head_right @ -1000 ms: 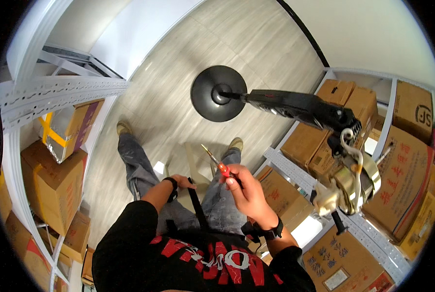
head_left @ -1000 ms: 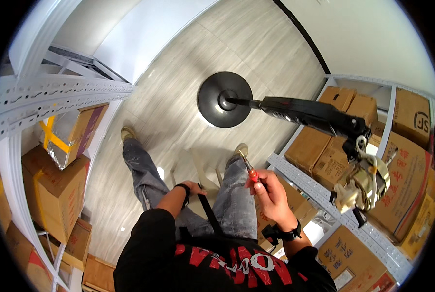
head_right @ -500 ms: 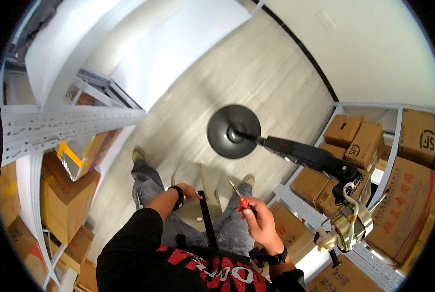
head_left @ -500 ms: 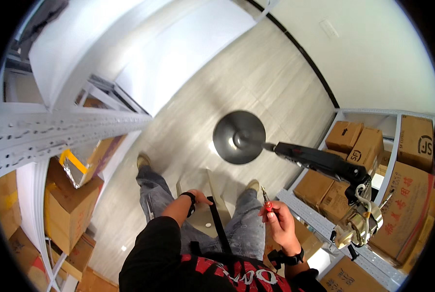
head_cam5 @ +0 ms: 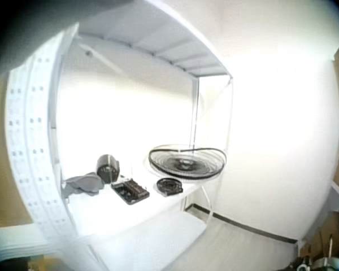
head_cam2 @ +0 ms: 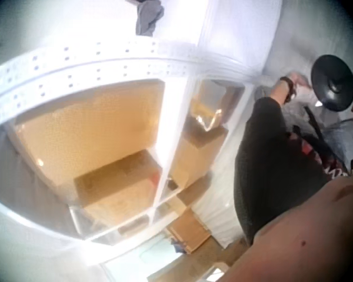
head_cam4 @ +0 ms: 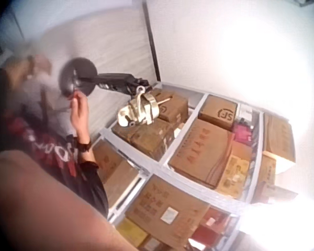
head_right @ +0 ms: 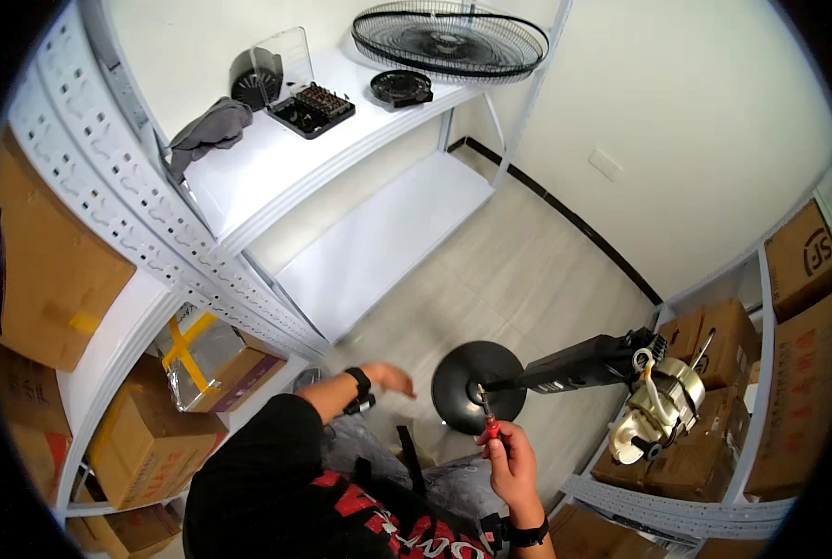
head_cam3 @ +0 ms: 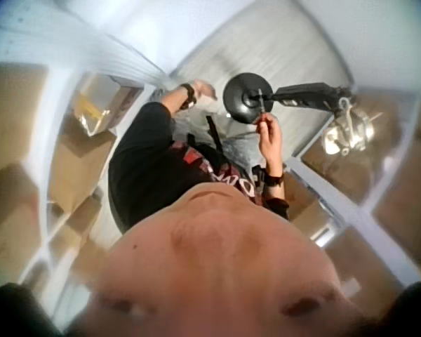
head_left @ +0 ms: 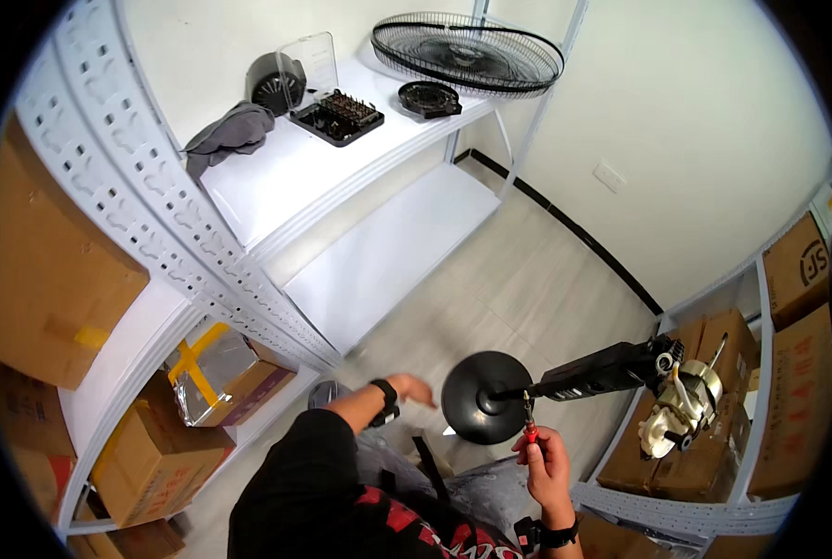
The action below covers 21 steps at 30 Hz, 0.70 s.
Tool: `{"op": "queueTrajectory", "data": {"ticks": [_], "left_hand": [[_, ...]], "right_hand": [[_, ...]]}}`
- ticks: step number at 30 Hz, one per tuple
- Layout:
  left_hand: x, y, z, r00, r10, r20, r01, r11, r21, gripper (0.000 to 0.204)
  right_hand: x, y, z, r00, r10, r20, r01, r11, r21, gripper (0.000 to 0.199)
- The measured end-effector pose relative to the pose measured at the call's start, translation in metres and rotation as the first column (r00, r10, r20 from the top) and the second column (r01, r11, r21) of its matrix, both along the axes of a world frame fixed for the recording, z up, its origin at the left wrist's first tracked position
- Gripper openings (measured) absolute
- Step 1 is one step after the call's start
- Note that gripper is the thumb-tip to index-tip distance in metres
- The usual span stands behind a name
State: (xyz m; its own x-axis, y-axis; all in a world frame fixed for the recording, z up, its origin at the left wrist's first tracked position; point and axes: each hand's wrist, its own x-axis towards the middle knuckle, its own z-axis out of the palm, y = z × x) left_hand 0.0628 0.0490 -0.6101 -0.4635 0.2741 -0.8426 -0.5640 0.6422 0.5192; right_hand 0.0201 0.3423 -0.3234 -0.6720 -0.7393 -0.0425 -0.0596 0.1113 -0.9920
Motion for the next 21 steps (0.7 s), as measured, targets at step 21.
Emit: {"op": "queueTrajectory", "data": {"ticks": [21], "left_hand": [[-0.011,-0.306,0.378,0.197,-0.073,-0.978,-0.963,0.174,-0.207,0.031]], "right_hand": [[0.028,0.048,-0.012,0.978,-0.152,-0.141,0.124,0.975,-0.185,0.018]]}}
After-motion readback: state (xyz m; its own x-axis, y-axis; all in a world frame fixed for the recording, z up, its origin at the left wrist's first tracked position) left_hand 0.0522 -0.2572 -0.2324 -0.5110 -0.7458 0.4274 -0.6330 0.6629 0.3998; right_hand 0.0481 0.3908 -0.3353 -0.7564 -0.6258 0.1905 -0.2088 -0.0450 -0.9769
